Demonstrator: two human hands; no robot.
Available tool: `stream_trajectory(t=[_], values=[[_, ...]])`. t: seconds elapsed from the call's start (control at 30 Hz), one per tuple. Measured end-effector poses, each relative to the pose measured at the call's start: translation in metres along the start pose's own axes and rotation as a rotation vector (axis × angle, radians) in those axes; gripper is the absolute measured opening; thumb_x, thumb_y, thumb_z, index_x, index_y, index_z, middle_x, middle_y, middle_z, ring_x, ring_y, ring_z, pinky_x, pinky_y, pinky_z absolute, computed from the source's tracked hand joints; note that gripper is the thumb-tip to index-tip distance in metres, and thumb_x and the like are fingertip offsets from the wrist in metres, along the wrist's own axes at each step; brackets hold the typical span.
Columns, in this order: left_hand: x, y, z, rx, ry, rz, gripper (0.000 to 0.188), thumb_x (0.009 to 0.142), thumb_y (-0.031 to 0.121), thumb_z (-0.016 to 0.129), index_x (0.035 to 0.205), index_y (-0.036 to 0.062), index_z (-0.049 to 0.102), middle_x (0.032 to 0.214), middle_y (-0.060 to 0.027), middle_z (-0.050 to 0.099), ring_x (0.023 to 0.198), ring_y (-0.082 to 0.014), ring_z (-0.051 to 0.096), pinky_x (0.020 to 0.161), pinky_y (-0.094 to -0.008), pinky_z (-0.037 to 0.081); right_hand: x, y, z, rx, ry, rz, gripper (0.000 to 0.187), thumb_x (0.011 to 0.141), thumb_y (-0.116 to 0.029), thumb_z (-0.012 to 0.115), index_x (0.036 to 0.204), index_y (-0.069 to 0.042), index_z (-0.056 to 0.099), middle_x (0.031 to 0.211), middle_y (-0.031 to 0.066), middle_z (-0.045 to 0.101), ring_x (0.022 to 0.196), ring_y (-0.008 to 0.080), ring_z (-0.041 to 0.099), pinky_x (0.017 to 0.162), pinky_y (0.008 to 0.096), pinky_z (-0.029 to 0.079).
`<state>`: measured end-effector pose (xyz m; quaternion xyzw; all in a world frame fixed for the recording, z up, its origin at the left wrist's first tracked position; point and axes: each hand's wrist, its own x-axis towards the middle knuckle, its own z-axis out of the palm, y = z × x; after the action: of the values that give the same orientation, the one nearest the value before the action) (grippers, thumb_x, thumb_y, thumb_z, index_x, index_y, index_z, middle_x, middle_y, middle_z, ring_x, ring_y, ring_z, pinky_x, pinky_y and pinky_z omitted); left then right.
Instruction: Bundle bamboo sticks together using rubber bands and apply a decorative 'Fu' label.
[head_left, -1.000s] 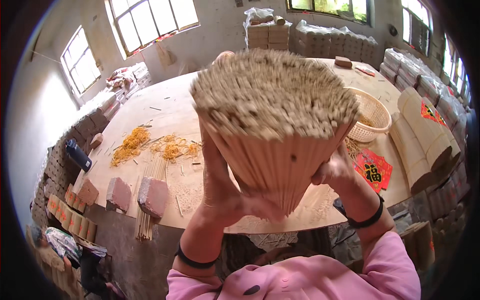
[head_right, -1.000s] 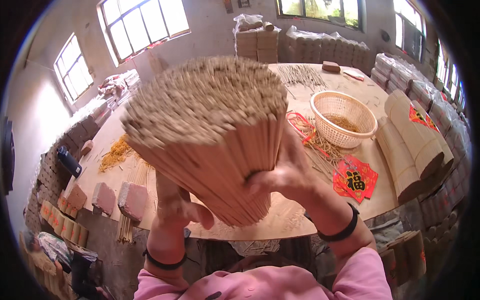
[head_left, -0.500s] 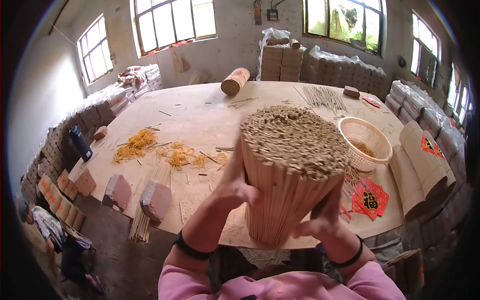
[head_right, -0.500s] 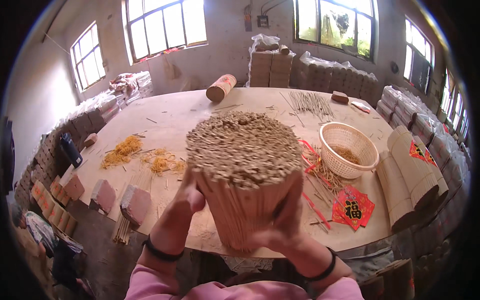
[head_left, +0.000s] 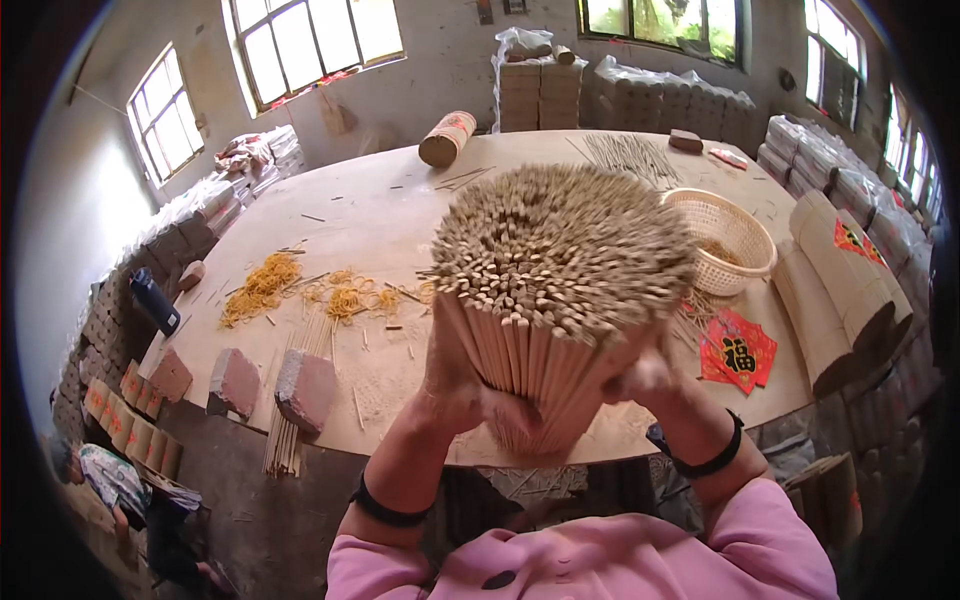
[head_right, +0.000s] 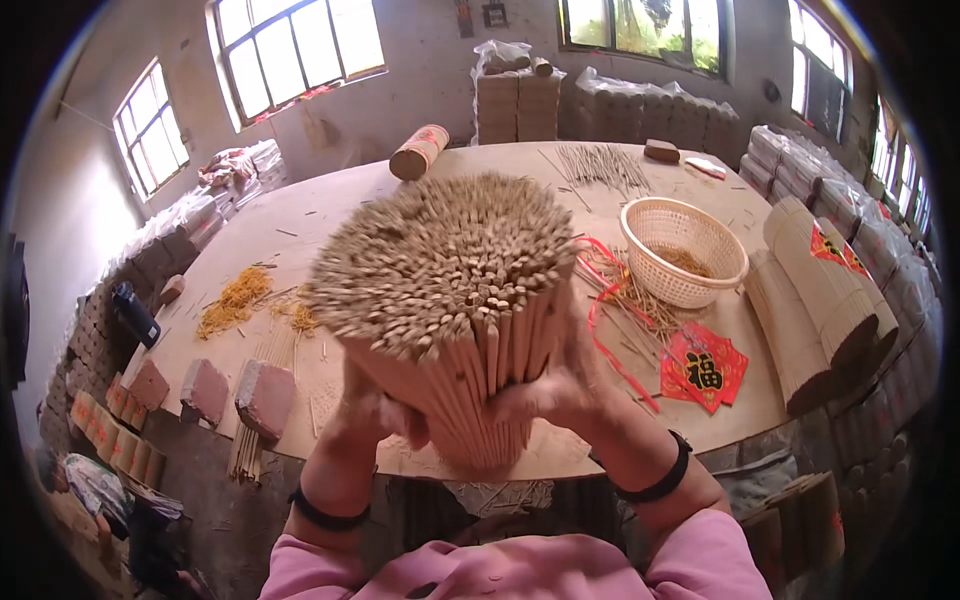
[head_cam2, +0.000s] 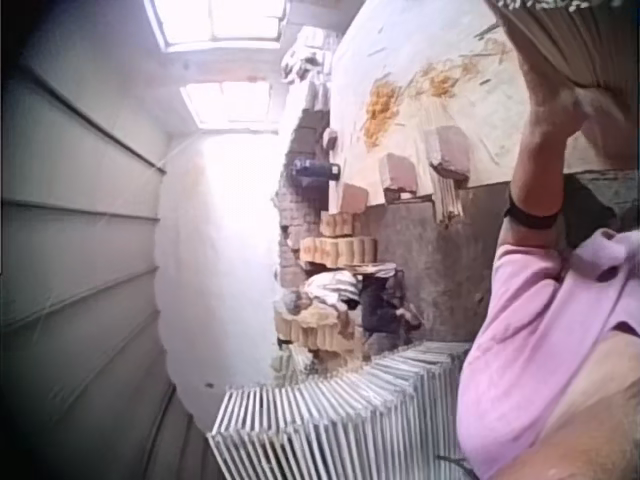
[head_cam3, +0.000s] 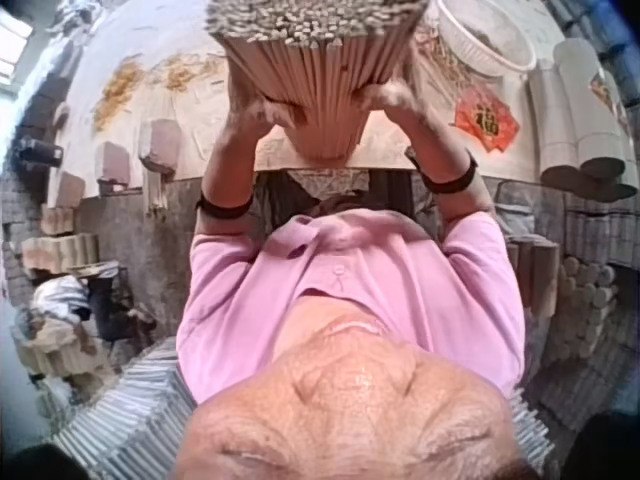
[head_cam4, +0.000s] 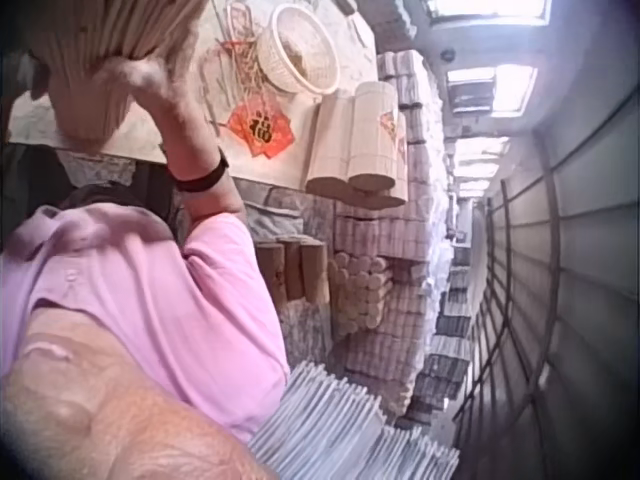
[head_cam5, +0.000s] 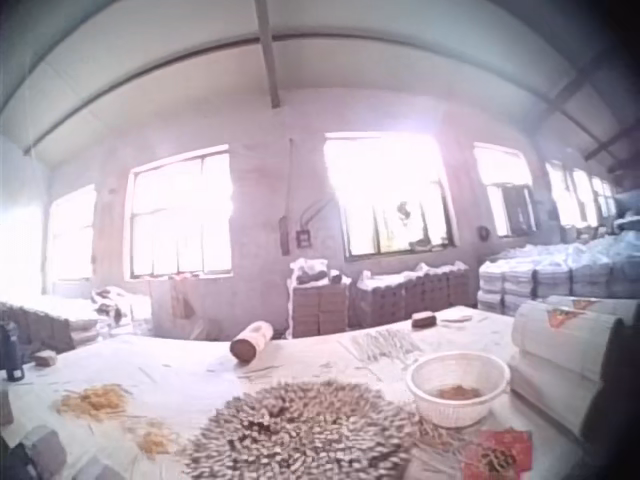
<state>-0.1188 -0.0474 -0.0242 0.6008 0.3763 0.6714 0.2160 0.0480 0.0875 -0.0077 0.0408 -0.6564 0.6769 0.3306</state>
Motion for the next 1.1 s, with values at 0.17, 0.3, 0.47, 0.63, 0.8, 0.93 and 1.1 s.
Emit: stream_trajectory(t=[0.17, 0.3, 0.47, 0.63, 0.8, 0.93, 1.1], values=[[-0.035, -0.022, 0.011, 0.141, 0.107, -0.018, 0.151, 0.046, 0.041, 0.093, 0.148, 0.0060, -0.013, 0.154, -0.0167, 0.013, 0.140, -0.0273, 0.021, 0.111, -0.0436, 0.026, -0.026, 0.047, -0.011, -0.134, 0.029, -0.159, 0.119, 0.054, -0.032, 0.091, 0.145, -0.003, 0.021, 0.140, 0.0133, 0.038, 0.131, 0.0230, 0.036, 0.110, 0.0389, 0.029], [-0.033, -0.017, 0.025, 0.233, 0.217, -0.103, 0.128, 0.051, 0.026, 0.094, 0.147, 0.0049, 0.012, 0.144, -0.0145, 0.032, 0.131, -0.0268, 0.037, 0.106, -0.0435, 0.036, -0.027, 0.040, 0.000, -0.075, 0.102, -0.053, 0.117, 0.055, -0.030, 0.091, 0.144, -0.002, 0.022, 0.142, 0.0134, 0.034, 0.133, 0.0230, 0.033, 0.112, 0.0391, 0.025], [-0.035, -0.017, 0.028, 0.194, 0.298, -0.131, 0.114, 0.054, 0.019, 0.092, 0.143, 0.0043, 0.022, 0.137, -0.0134, 0.039, 0.126, -0.0265, 0.043, 0.103, -0.0423, 0.040, -0.022, 0.025, 0.003, -0.046, 0.101, -0.021, 0.111, 0.054, -0.029, 0.091, 0.140, -0.001, 0.027, 0.135, 0.0125, 0.043, 0.126, 0.0221, 0.043, 0.107, 0.0381, 0.035], [-0.037, -0.024, 0.037, 0.328, 0.361, -0.085, 0.106, 0.063, 0.019, 0.086, 0.144, 0.0030, 0.019, 0.139, -0.0172, 0.037, 0.124, -0.0298, 0.045, 0.102, -0.0431, 0.039, -0.035, 0.035, 0.010, -0.202, 0.202, -0.124, 0.103, 0.059, -0.028, 0.089, 0.137, 0.001, 0.028, 0.125, 0.0167, 0.052, 0.117, 0.0245, 0.052, 0.098, 0.0388, 0.043], [-0.038, -0.040, 0.052, 0.566, 0.462, 0.268, 0.103, 0.078, 0.031, 0.072, 0.145, -0.0086, 0.004, 0.142, -0.0281, 0.030, 0.127, -0.0377, 0.040, 0.104, -0.0477, 0.034, -0.043, 0.046, 0.029, -0.427, 0.355, -0.275, 0.107, 0.065, -0.037, 0.084, 0.139, 0.003, 0.018, 0.130, 0.0213, 0.044, 0.119, 0.0315, 0.049, 0.098, 0.0429, 0.041], [-0.037, -0.042, 0.054, 0.713, 0.453, 0.295, 0.102, 0.083, 0.037, 0.065, 0.144, -0.0119, 0.000, 0.145, -0.0303, 0.025, 0.129, -0.0403, 0.037, 0.106, -0.0484, 0.030, -0.041, 0.051, 0.029, -0.528, 0.391, -0.241, 0.111, 0.064, -0.041, 0.084, 0.140, 0.003, 0.016, 0.132, 0.0223, 0.042, 0.121, 0.0318, 0.047, 0.099, 0.0437, 0.040], [-0.033, -0.042, 0.055, 0.503, 0.445, 0.341, 0.108, 0.083, 0.047, 0.065, 0.145, -0.0102, -0.002, 0.149, -0.0315, 0.016, 0.138, -0.0418, 0.022, 0.112, -0.0472, 0.020, -0.033, 0.060, 0.032, -0.626, 0.551, -0.403, 0.123, 0.061, -0.051, 0.084, 0.144, 0.004, 0.011, 0.139, 0.0232, 0.034, 0.125, 0.0335, 0.042, 0.102, 0.0449, 0.037]])
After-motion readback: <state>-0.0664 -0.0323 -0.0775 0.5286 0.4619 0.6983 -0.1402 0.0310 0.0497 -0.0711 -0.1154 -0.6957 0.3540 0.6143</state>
